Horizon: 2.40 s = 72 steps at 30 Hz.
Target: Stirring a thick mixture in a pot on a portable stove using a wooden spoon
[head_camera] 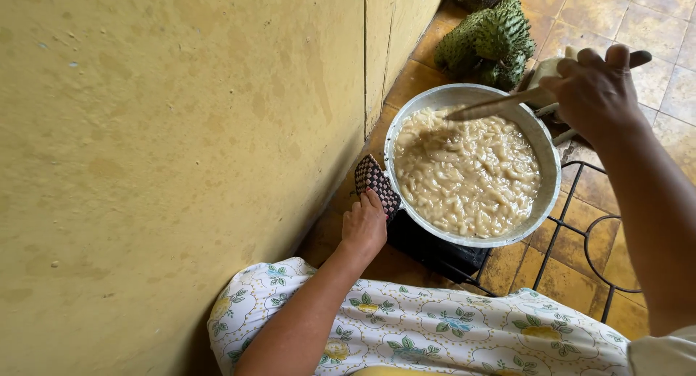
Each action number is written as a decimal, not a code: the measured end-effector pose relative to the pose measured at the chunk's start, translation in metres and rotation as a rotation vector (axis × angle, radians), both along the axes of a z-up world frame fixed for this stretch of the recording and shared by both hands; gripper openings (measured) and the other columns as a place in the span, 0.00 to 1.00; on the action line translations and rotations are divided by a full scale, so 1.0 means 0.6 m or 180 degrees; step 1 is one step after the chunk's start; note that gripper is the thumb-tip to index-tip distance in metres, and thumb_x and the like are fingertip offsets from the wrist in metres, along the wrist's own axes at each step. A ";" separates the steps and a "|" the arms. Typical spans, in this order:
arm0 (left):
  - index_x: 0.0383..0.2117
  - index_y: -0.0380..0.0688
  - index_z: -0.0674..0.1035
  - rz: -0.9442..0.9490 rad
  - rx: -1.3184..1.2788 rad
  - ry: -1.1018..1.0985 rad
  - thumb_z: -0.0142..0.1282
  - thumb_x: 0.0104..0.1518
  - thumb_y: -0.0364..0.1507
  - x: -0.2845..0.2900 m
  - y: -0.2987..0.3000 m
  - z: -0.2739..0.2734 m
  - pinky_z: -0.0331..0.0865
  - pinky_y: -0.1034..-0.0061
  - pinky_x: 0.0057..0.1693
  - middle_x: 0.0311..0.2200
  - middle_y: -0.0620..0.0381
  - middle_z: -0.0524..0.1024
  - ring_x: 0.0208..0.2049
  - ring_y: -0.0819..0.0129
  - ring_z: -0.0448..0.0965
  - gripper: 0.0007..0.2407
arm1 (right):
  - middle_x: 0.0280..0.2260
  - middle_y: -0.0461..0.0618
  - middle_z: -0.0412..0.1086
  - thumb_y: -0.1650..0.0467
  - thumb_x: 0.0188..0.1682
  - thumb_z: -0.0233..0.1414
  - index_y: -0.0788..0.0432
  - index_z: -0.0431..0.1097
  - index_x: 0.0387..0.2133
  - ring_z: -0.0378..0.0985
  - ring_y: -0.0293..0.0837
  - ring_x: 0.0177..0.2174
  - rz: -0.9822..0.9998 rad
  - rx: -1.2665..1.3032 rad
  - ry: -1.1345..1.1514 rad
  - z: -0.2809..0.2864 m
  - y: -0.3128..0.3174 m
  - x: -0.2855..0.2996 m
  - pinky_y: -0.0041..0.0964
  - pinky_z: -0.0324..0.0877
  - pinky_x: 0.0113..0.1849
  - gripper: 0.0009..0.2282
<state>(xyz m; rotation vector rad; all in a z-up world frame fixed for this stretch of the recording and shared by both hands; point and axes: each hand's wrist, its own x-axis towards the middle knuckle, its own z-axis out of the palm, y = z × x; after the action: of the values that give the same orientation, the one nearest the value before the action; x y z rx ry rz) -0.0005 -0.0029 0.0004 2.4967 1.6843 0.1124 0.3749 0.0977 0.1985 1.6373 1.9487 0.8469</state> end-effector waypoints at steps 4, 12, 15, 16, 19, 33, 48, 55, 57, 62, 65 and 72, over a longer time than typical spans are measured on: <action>0.55 0.20 0.67 0.0025 0.0120 -0.0011 0.59 0.57 0.32 -0.001 0.000 -0.010 0.77 0.67 0.32 0.38 0.40 0.76 0.30 0.57 0.80 0.26 | 0.47 0.33 0.78 0.60 0.45 0.58 0.35 0.75 0.41 0.73 0.37 0.45 -0.0314 0.0086 0.0025 -0.031 0.029 -0.022 0.39 0.49 0.50 0.10; 0.55 0.18 0.66 0.0014 -0.0203 -0.0271 0.58 0.58 0.31 -0.001 0.006 -0.007 0.78 0.64 0.36 0.39 0.37 0.75 0.34 0.54 0.80 0.26 | 0.38 0.28 0.74 0.62 0.42 0.62 0.34 0.74 0.34 0.68 0.36 0.40 0.0167 0.0083 -0.0089 -0.097 0.075 -0.073 0.37 0.49 0.48 0.08; 0.57 0.17 0.63 0.0004 -0.0426 -0.0198 0.57 0.60 0.32 0.000 0.007 -0.002 0.76 0.61 0.40 0.43 0.34 0.74 0.37 0.52 0.79 0.27 | 0.33 0.17 0.70 0.59 0.45 0.61 0.30 0.71 0.35 0.61 0.29 0.44 0.1546 0.0778 -0.0282 -0.063 0.039 -0.092 0.33 0.40 0.51 0.08; 0.57 0.17 0.63 0.0011 -0.0436 -0.0198 0.57 0.60 0.32 -0.001 0.005 -0.003 0.76 0.61 0.40 0.43 0.34 0.74 0.37 0.52 0.79 0.27 | 0.33 0.17 0.70 0.59 0.45 0.61 0.30 0.71 0.35 0.61 0.29 0.44 0.1553 0.0768 -0.0278 -0.039 0.033 -0.096 0.33 0.40 0.51 0.08; 0.57 0.17 0.64 -0.0045 -0.0228 -0.0166 0.58 0.60 0.34 0.000 0.001 -0.009 0.76 0.64 0.36 0.41 0.36 0.74 0.35 0.54 0.79 0.28 | 0.38 0.22 0.72 0.62 0.37 0.64 0.35 0.70 0.36 0.70 0.31 0.45 0.1073 -0.0326 -0.0315 0.009 0.021 -0.100 0.33 0.58 0.52 0.14; 0.57 0.23 0.66 0.0140 0.0093 -0.0218 0.60 0.55 0.37 0.020 0.017 -0.109 0.74 0.54 0.36 0.42 0.39 0.72 0.39 0.45 0.78 0.29 | 0.27 0.38 0.59 0.70 0.42 0.55 0.46 0.65 0.15 0.56 0.39 0.33 0.2120 0.0908 0.0530 -0.106 0.080 -0.156 0.38 0.49 0.43 0.09; 0.61 0.17 0.61 0.0106 -0.0602 0.0471 0.52 0.58 0.27 0.031 0.018 -0.001 0.74 0.58 0.40 0.45 0.31 0.73 0.39 0.50 0.78 0.28 | 0.33 0.31 0.76 0.62 0.49 0.55 0.40 0.73 0.40 0.74 0.30 0.29 0.0297 0.0010 -0.0188 0.063 -0.163 -0.051 0.30 0.63 0.42 0.07; 0.65 0.17 0.54 0.0144 -0.0885 0.0818 0.52 0.60 0.27 0.051 0.023 -0.001 0.74 0.46 0.50 0.61 0.18 0.61 0.50 0.36 0.75 0.31 | 0.32 0.33 0.79 0.65 0.61 0.51 0.35 0.76 0.47 0.72 0.37 0.32 -0.1198 0.0653 0.0685 -0.037 -0.250 0.044 0.39 0.48 0.48 0.08; 0.65 0.16 0.53 0.0168 -0.0919 0.0892 0.52 0.60 0.27 0.052 0.022 0.004 0.73 0.46 0.52 0.62 0.18 0.59 0.51 0.35 0.74 0.31 | 0.28 0.38 0.77 0.60 0.60 0.49 0.35 0.77 0.42 0.71 0.42 0.27 -0.2063 0.0253 0.1460 -0.084 -0.259 0.081 0.43 0.54 0.42 0.07; 0.64 0.17 0.56 0.0284 -0.0728 0.0930 0.50 0.61 0.27 0.057 0.026 -0.026 0.74 0.49 0.48 0.61 0.19 0.62 0.49 0.40 0.75 0.29 | 0.40 0.47 0.79 0.49 0.50 0.48 0.39 0.61 0.63 0.76 0.49 0.35 -0.2686 -0.0462 0.2394 -0.053 -0.303 0.095 0.50 0.60 0.43 0.27; 0.64 0.17 0.58 0.0324 -0.0624 0.1020 0.48 0.60 0.27 0.059 0.030 -0.046 0.74 0.49 0.46 0.59 0.19 0.63 0.47 0.41 0.77 0.28 | 0.41 0.49 0.78 0.52 0.45 0.53 0.41 0.63 0.60 0.78 0.48 0.36 -0.2674 -0.0743 0.2459 -0.060 -0.318 0.100 0.48 0.64 0.38 0.28; 0.63 0.16 0.58 0.0449 -0.1064 0.0981 0.48 0.62 0.27 0.065 0.041 0.009 0.75 0.56 0.42 0.47 0.27 0.73 0.40 0.52 0.79 0.27 | 0.35 0.42 0.78 0.56 0.48 0.54 0.42 0.77 0.44 0.80 0.42 0.33 -0.2425 -0.0207 0.1483 -0.007 -0.349 0.059 0.45 0.70 0.37 0.14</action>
<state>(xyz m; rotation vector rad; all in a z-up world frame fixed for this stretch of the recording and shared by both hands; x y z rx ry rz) 0.0388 0.0217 0.0056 2.2309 1.8083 -0.5224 0.4106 -0.1119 0.1945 2.4286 1.3573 0.1052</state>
